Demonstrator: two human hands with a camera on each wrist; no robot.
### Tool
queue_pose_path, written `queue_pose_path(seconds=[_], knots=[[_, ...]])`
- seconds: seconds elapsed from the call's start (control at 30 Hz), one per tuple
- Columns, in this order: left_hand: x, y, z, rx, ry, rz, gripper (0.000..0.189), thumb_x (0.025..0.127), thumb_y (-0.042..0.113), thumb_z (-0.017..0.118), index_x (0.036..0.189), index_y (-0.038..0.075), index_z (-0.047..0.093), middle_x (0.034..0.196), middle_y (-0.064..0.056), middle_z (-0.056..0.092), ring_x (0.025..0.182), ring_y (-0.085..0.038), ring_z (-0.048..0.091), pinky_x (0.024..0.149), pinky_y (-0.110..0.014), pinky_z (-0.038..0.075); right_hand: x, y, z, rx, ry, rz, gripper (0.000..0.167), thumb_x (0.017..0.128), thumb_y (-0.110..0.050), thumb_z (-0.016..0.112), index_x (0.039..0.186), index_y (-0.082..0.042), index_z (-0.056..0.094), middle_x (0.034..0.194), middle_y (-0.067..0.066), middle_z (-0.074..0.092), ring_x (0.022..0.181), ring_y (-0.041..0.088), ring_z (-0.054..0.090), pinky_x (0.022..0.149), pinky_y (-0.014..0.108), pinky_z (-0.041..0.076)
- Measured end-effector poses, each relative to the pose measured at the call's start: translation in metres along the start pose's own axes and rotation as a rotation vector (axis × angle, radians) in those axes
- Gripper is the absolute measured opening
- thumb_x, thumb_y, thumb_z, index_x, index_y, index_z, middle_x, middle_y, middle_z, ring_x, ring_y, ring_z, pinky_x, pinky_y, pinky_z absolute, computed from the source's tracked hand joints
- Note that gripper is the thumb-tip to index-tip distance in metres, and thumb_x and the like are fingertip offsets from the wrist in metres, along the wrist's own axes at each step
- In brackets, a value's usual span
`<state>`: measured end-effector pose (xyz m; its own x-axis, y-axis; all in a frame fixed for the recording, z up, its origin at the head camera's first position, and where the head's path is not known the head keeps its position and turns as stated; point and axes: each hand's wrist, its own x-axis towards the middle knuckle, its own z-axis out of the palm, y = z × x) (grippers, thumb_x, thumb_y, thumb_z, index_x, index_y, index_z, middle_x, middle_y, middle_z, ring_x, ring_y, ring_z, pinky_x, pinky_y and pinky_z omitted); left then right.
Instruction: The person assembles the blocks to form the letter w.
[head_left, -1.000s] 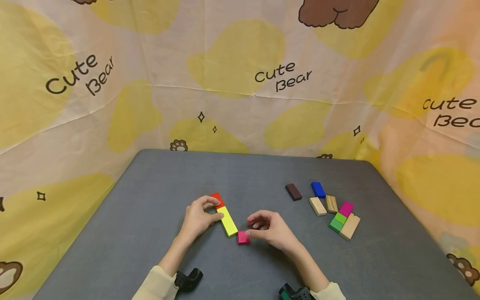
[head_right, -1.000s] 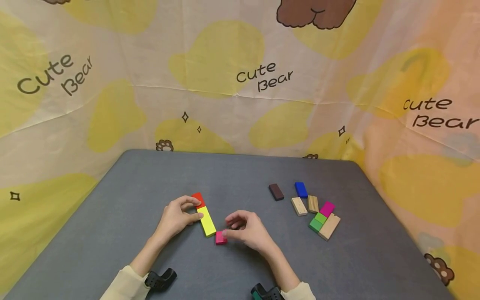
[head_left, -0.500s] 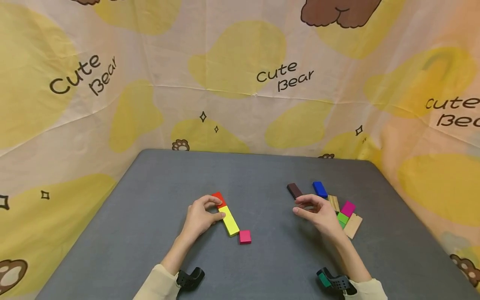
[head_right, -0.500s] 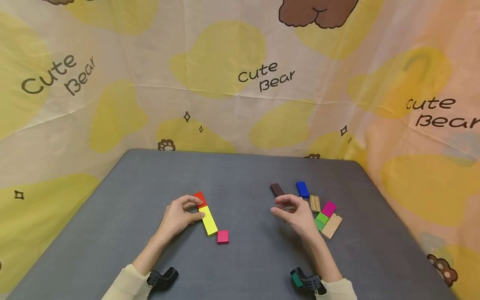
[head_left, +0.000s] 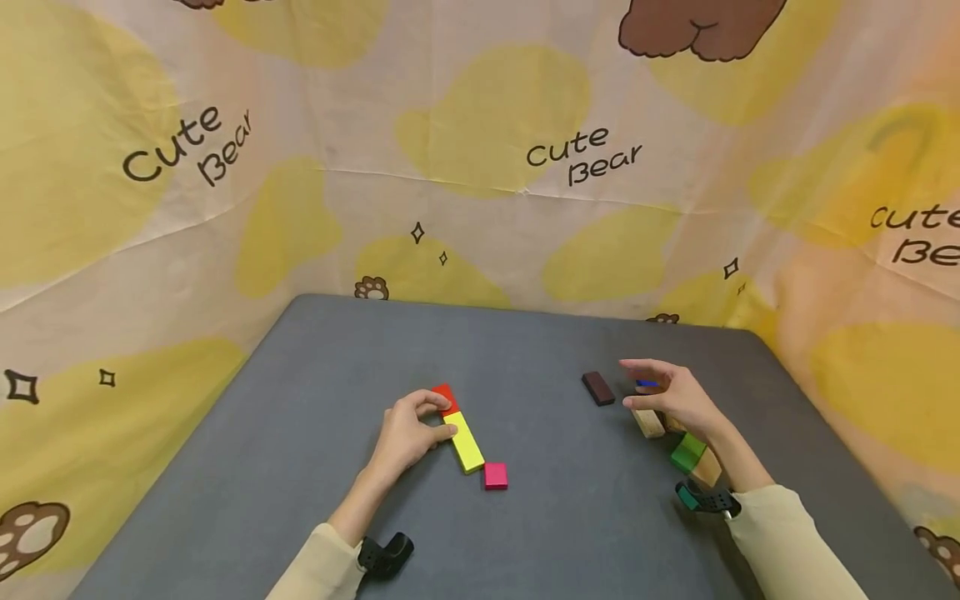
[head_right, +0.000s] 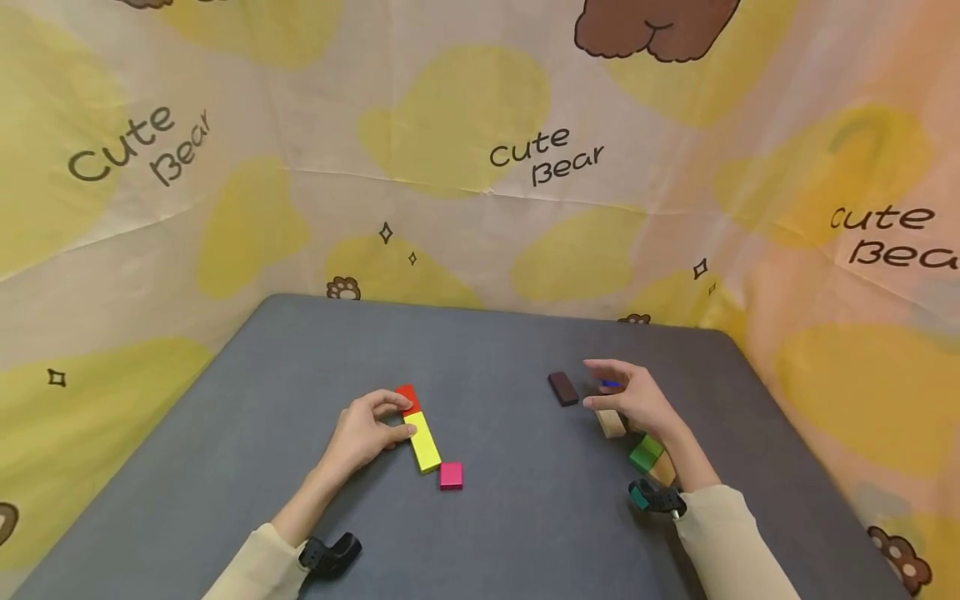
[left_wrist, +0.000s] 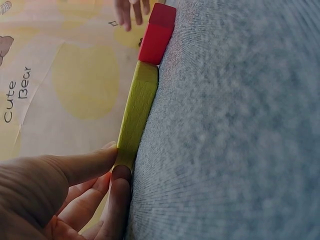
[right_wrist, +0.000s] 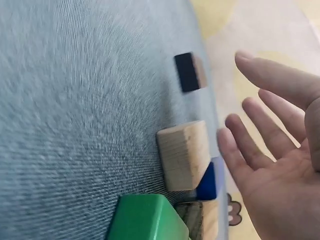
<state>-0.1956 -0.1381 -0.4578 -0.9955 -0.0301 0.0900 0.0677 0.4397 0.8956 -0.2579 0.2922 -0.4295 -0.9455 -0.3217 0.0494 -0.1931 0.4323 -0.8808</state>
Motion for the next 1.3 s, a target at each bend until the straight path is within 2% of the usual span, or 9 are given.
queue_pose_path(seconds=[0.17,0.27,0.43,0.57,0.77,0.97,1.13,1.3], knots=[[0.001,0.000,-0.002,-0.009,0.011,-0.022,0.034,0.074,0.007,0.087,0.104,0.010,0.070,0.099,-0.003,0.073,0.052,-0.017,0.056,0.054,-0.032,0.051,0.018,0.003,0.002,-0.012,-0.086,0.044,0.077,0.080,-0.015,0.084,0.146,-0.005,0.046,0.137,0.025,0.051,0.121,0.040,0.051,0.088,0.042,0.051],[0.001,-0.002,-0.003,-0.008,0.007,-0.016,0.035,0.075,0.008,0.087,0.105,0.009,0.070,0.100,-0.004,0.073,0.052,-0.017,0.056,0.054,-0.032,0.051,0.025,0.002,0.005,0.002,-0.117,0.055,0.077,0.081,-0.008,0.082,0.147,-0.003,0.043,0.135,0.027,0.052,0.116,0.039,0.056,0.087,0.041,0.053],[-0.001,-0.004,-0.004,-0.009,0.026,-0.027,0.035,0.075,0.008,0.087,0.105,0.010,0.070,0.101,-0.004,0.073,0.052,-0.017,0.056,0.054,-0.032,0.051,0.037,-0.005,0.012,-0.002,-0.177,0.031,0.075,0.081,0.004,0.077,0.147,0.000,0.041,0.146,0.024,0.043,0.114,0.038,0.059,0.081,0.041,0.055],[-0.003,-0.005,-0.003,-0.004,0.028,-0.034,0.035,0.075,0.008,0.087,0.105,0.010,0.070,0.101,-0.005,0.073,0.052,-0.018,0.056,0.054,-0.032,0.051,0.045,-0.007,0.019,-0.034,-0.202,0.033,0.076,0.079,0.005,0.079,0.146,0.002,0.042,0.149,0.022,0.039,0.110,0.035,0.062,0.080,0.039,0.055],[-0.003,-0.003,0.001,-0.004,0.009,-0.019,0.035,0.075,0.008,0.086,0.106,0.009,0.070,0.102,-0.006,0.073,0.051,-0.018,0.055,0.052,-0.032,0.051,0.050,-0.002,0.027,-0.021,-0.175,0.077,0.076,0.079,-0.002,0.082,0.144,0.002,0.044,0.142,0.019,0.049,0.104,0.030,0.063,0.084,0.038,0.053],[-0.002,-0.001,0.002,-0.004,0.006,-0.017,0.035,0.075,0.008,0.086,0.106,0.009,0.070,0.102,-0.005,0.073,0.050,-0.018,0.055,0.052,-0.032,0.050,0.057,-0.005,0.039,0.033,-0.099,0.165,0.076,0.078,-0.008,0.084,0.143,-0.001,0.046,0.138,0.016,0.054,0.111,0.028,0.058,0.094,0.040,0.045],[-0.001,0.000,0.003,0.000,0.000,-0.022,0.035,0.075,0.008,0.086,0.106,0.009,0.070,0.102,-0.005,0.073,0.051,-0.018,0.055,0.052,-0.032,0.050,0.061,-0.003,0.053,0.045,-0.043,0.185,0.078,0.073,-0.009,0.088,0.140,-0.001,0.050,0.137,0.018,0.052,0.113,0.032,0.050,0.090,0.037,0.044],[0.000,0.000,0.004,-0.003,-0.004,-0.021,0.034,0.076,0.008,0.086,0.106,0.009,0.070,0.103,-0.006,0.073,0.051,-0.018,0.056,0.053,-0.032,0.050,0.060,0.001,0.057,0.088,-0.030,0.176,0.076,0.072,-0.003,0.087,0.140,-0.004,0.052,0.139,0.015,0.052,0.122,0.032,0.046,0.097,0.044,0.042]])
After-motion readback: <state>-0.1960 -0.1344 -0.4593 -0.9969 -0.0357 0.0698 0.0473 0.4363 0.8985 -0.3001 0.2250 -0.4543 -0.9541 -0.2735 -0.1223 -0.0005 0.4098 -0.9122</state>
